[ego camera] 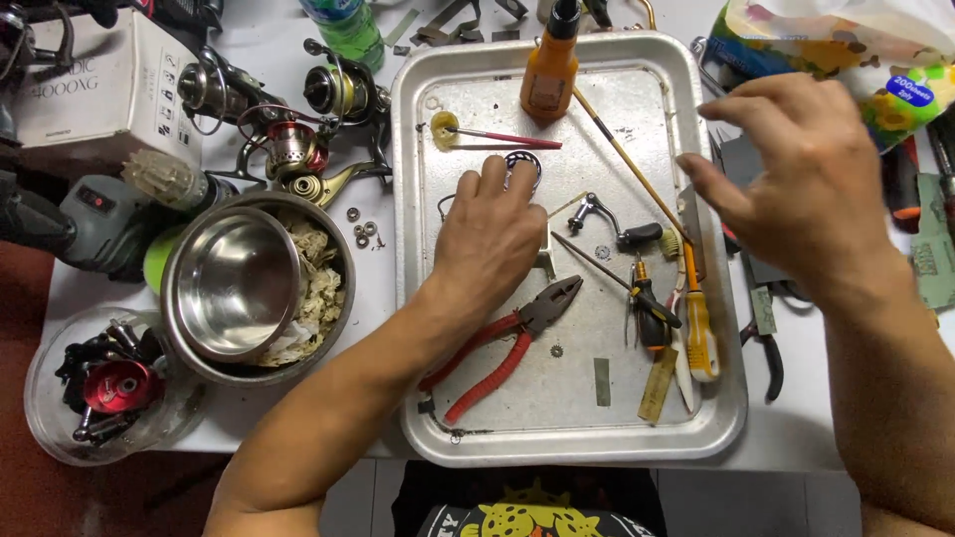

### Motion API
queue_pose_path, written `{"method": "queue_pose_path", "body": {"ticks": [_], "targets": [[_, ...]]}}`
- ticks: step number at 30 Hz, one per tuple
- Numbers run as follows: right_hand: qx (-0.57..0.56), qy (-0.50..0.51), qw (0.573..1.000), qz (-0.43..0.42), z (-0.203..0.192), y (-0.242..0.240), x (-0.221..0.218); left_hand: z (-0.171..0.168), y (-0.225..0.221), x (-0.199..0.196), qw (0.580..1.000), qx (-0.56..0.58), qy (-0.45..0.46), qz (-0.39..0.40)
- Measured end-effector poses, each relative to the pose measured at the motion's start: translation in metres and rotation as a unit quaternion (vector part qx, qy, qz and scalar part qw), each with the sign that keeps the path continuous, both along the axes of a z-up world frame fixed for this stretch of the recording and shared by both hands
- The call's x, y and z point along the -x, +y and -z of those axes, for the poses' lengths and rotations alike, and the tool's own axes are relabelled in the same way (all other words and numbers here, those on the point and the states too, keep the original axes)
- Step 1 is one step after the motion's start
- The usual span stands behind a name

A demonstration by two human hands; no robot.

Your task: The person cuts a small piece from a black sheet using scissors, then wraps it around a small metal component. They use pliers to hold the component and scissors to trim the excess material, working on a tray with fishing reel parts and tools.

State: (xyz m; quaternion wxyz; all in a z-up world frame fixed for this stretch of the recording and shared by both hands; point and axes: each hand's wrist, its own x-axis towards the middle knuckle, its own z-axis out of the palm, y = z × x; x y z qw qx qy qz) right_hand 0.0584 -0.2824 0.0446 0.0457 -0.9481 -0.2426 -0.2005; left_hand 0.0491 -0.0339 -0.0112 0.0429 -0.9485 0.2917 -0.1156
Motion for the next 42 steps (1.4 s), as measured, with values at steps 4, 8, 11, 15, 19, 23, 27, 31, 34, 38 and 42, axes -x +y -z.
{"method": "queue_pose_path", "body": {"ticks": [4, 8, 11, 15, 19, 23, 27, 31, 34, 38, 42], "targets": [[-0.011, -0.004, 0.999, -0.050, 0.011, 0.019, -0.012, 0.008, -0.003, -0.001, 0.999, -0.026, -0.027, 0.030], [-0.019, 0.005, 0.998, -0.062, 0.013, 0.030, -0.009, 0.008, -0.005, -0.006, 0.997, -0.056, -0.022, 0.043], [-0.054, 0.010, 0.996, -0.074, 0.017, 0.031, -0.008, 0.008, -0.006, -0.009, 0.996, -0.069, -0.023, 0.059], [-0.081, 0.012, 0.992, -0.094, 0.020, 0.032, -0.007, 0.001, -0.004, -0.007, 0.994, -0.027, -0.071, 0.078], [-0.114, 0.045, 0.985, -0.125, 0.021, 0.036, 0.000, -0.018, 0.003, 0.000, 0.988, 0.057, -0.104, 0.098], [-0.086, 0.079, 0.973, -0.201, 0.015, 0.046, 0.010, -0.032, 0.008, 0.014, 0.980, 0.144, -0.041, 0.130], [-0.089, 0.134, 0.956, -0.244, 0.019, 0.053, 0.024, -0.033, 0.014, 0.024, 0.957, 0.234, 0.077, 0.152], [-0.110, 0.223, 0.941, -0.229, 0.029, 0.043, 0.031, -0.024, 0.016, 0.026, 0.944, 0.258, 0.145, 0.144], [-0.141, 0.278, 0.936, -0.163, 0.029, 0.028, 0.033, -0.023, 0.016, 0.032, 0.954, 0.188, 0.170, 0.161], [-0.232, 0.342, 0.906, -0.089, 0.026, 0.017, 0.032, -0.013, 0.010, 0.047, 0.949, 0.089, 0.185, 0.239], [-0.398, 0.465, 0.790, -0.046, 0.028, 0.013, 0.036, -0.006, 0.002, 0.051, 0.945, 0.025, 0.217, 0.244]]}}
